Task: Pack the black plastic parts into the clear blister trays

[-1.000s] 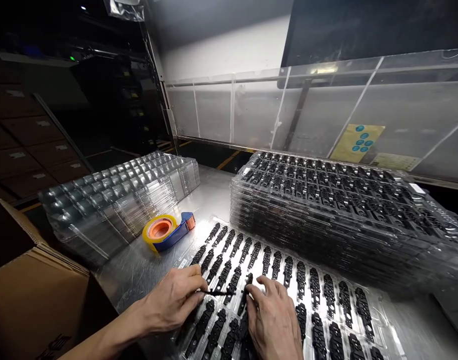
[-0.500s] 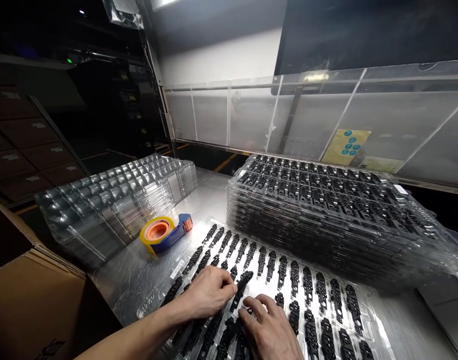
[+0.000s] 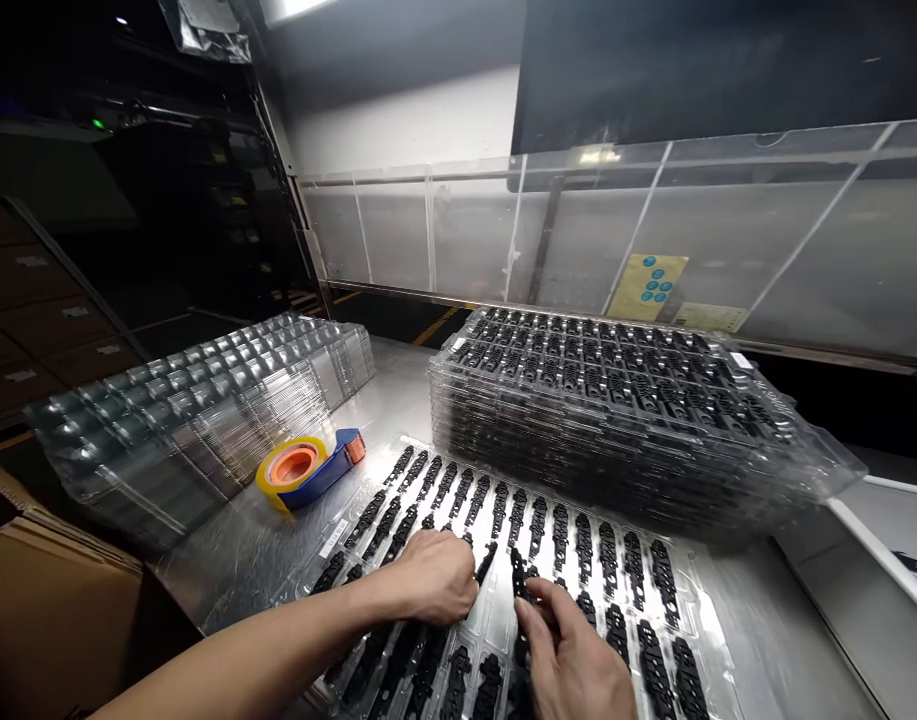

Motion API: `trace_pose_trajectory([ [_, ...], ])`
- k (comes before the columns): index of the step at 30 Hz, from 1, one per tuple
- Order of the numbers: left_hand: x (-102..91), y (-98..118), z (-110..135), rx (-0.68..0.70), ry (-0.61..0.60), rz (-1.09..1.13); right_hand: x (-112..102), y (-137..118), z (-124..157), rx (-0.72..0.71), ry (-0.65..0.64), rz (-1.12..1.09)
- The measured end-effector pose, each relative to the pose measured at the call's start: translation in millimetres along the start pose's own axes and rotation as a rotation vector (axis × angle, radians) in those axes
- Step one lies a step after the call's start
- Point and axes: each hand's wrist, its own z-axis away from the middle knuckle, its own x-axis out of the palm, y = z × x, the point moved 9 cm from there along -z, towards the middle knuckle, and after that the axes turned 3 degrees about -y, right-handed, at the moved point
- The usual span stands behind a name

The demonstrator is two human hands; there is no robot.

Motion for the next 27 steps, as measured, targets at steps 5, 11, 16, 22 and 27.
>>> trace_pose_trajectory([
  [5, -4.3, 10, 1, 0.05, 0.035, -0.125, 20, -13, -19, 0.033, -0.138, 0.274],
  [11, -12.6, 8, 7, 0.063, 0.158, -0.128, 19, -28, -15, 0.004, -0.11, 0.357],
  [16, -7.0, 12, 3, 0.128, 0.15, -0.086, 23, -33, -15, -0.021, -0.071, 0.427],
  [22, -13.1, -4, 8, 0.133, 0.219, 0.061, 20, -29, -14, -0.095, -0.031, 0.4],
  [27, -15.0, -9, 15, 0.194, 0.173, 0.957, 8, -22, 4, -0.034, -0.101, -0.054],
])
